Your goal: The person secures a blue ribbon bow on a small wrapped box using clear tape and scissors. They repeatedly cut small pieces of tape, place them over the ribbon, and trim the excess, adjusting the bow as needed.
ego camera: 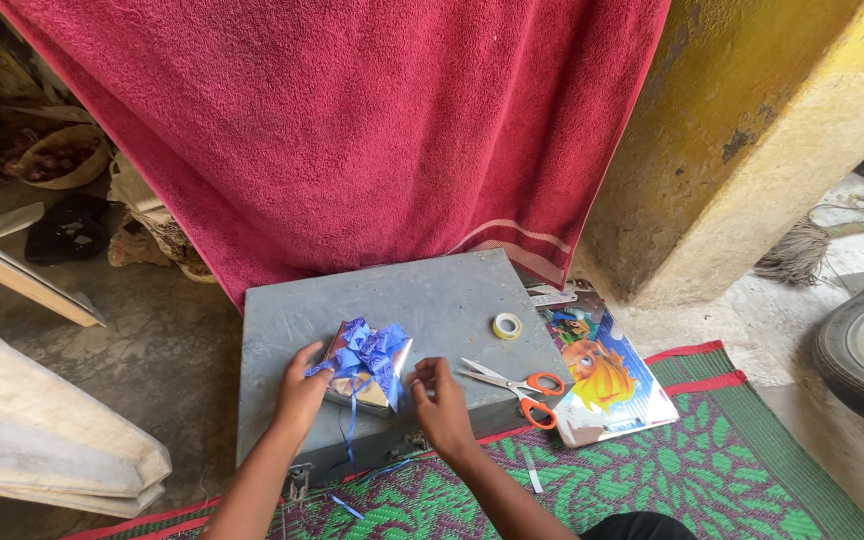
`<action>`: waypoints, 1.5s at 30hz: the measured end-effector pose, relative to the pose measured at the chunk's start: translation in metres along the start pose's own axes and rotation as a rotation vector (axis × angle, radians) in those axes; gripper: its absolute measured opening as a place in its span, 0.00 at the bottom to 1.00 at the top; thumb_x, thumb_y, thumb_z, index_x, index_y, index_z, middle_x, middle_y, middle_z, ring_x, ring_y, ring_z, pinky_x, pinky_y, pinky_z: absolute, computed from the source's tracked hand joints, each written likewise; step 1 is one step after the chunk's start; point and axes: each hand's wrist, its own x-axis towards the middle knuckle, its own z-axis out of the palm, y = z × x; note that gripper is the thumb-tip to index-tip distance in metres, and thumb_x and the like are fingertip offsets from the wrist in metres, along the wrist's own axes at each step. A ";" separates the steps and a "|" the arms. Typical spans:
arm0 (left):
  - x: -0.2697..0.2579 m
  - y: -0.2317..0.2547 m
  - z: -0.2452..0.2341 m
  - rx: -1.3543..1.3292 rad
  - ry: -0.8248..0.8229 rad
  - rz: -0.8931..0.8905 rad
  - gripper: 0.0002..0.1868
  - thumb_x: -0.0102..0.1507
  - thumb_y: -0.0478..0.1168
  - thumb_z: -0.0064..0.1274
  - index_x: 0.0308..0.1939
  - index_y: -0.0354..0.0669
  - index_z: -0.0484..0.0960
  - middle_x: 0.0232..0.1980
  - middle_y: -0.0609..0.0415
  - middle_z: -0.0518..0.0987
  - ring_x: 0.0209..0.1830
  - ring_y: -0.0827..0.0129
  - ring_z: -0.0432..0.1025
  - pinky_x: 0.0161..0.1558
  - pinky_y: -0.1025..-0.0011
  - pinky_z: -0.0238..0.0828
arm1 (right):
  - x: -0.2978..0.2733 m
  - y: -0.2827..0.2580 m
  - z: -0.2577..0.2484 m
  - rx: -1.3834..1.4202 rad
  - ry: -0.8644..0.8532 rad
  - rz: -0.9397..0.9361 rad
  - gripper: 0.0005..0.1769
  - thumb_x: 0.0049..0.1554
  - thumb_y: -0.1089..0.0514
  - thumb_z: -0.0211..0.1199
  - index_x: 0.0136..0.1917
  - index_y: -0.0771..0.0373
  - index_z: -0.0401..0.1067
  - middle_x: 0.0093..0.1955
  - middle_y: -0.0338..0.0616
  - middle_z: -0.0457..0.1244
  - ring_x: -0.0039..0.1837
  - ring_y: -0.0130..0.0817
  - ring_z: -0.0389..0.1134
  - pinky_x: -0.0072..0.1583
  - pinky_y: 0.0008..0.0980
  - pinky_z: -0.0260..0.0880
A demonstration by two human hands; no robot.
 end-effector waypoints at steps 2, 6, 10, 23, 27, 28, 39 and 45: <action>-0.019 0.005 0.001 0.194 0.208 -0.006 0.30 0.61 0.39 0.56 0.67 0.35 0.71 0.65 0.37 0.70 0.65 0.53 0.67 0.64 0.61 0.63 | 0.010 0.003 -0.002 -0.065 0.049 -0.013 0.19 0.60 0.64 0.56 0.65 0.64 0.60 0.68 0.50 0.63 0.70 0.40 0.66 0.63 0.37 0.71; -0.046 0.026 0.003 0.146 0.265 -0.215 0.38 0.61 0.43 0.58 0.70 0.31 0.59 0.72 0.31 0.53 0.63 0.45 0.65 0.63 0.58 0.65 | 0.032 0.009 -0.001 -0.067 -0.036 -0.139 0.29 0.59 0.66 0.55 0.73 0.64 0.54 0.75 0.53 0.57 0.79 0.45 0.55 0.71 0.40 0.60; -0.051 0.046 0.006 -0.094 0.223 -0.299 0.43 0.59 0.44 0.55 0.73 0.36 0.52 0.74 0.36 0.53 0.63 0.46 0.69 0.60 0.54 0.69 | 0.040 0.014 0.002 -0.068 -0.071 -0.163 0.30 0.59 0.68 0.53 0.74 0.66 0.53 0.75 0.54 0.58 0.79 0.45 0.57 0.72 0.41 0.59; -0.021 0.059 0.017 -0.193 0.152 -0.085 0.36 0.64 0.47 0.55 0.68 0.30 0.57 0.65 0.39 0.77 0.63 0.61 0.73 0.64 0.66 0.65 | 0.002 0.004 0.001 0.027 0.053 -0.059 0.14 0.61 0.64 0.57 0.60 0.63 0.63 0.57 0.46 0.69 0.62 0.35 0.71 0.56 0.36 0.73; -0.039 0.094 0.014 0.165 0.173 -0.332 0.32 0.63 0.50 0.56 0.69 0.52 0.64 0.69 0.59 0.74 0.59 0.59 0.78 0.69 0.61 0.53 | -0.003 -0.001 -0.005 0.001 -0.017 -0.089 0.14 0.59 0.67 0.56 0.59 0.63 0.63 0.57 0.43 0.68 0.62 0.34 0.71 0.55 0.35 0.75; -0.046 0.103 0.020 0.276 0.271 -0.219 0.29 0.62 0.48 0.58 0.65 0.52 0.67 0.68 0.56 0.73 0.60 0.56 0.73 0.65 0.57 0.54 | -0.002 -0.002 -0.012 -0.027 -0.031 -0.105 0.13 0.59 0.67 0.56 0.58 0.63 0.64 0.57 0.42 0.68 0.61 0.34 0.71 0.54 0.34 0.74; -0.084 0.116 0.111 0.037 -0.039 0.528 0.12 0.65 0.32 0.51 0.52 0.40 0.75 0.51 0.49 0.79 0.50 0.62 0.77 0.51 0.64 0.76 | 0.009 0.006 -0.141 -0.607 0.129 -0.339 0.14 0.47 0.68 0.66 0.49 0.62 0.73 0.49 0.48 0.66 0.55 0.47 0.69 0.56 0.41 0.69; -0.063 0.058 0.176 0.219 -0.199 0.326 0.20 0.60 0.37 0.59 0.53 0.38 0.69 0.50 0.46 0.80 0.46 0.59 0.80 0.49 0.64 0.75 | -0.003 0.010 -0.183 -0.816 0.038 -0.247 0.19 0.44 0.63 0.71 0.50 0.62 0.74 0.52 0.54 0.63 0.57 0.55 0.65 0.58 0.45 0.68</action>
